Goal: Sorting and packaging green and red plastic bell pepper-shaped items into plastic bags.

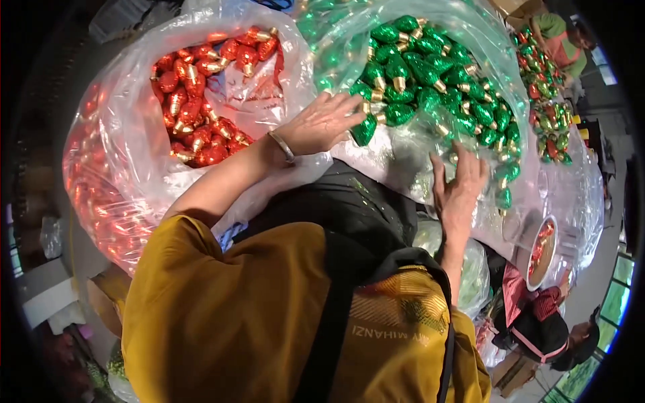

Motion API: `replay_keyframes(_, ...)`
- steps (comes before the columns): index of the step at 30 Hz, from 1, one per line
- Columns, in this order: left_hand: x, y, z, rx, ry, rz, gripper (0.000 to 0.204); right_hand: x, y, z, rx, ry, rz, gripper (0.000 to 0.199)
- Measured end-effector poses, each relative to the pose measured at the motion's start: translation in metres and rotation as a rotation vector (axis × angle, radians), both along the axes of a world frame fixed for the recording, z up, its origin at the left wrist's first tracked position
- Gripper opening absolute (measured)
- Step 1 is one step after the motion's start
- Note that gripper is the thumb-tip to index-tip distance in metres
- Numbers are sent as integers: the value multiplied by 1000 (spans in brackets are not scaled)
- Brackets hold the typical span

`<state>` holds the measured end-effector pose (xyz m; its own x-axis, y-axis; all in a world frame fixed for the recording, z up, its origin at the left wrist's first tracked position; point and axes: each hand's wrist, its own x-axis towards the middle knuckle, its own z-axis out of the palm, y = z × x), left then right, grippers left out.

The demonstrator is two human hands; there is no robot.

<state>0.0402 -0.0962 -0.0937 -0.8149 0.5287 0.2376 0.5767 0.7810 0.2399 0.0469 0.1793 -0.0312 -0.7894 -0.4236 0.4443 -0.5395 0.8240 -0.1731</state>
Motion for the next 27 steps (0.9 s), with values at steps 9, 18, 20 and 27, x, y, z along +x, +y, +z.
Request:
replay_keyframes(9,-22,44,-65,-160,-96,-33,52,32,-20,-6,-141,-107,245,22)
replay_keyframes(18,-43,38,-64,-261,275,-260,48,37,-3,-2,-227,-84,-25,13)
replay_keyframes(20,-44,41,-69,-334,389,-240,49,48,-13,-3,-163,-80,83,12)
replay_keyframes(27,-34,27,-55,-221,384,-158,51,57,36,-2,-278,5,-98,10)
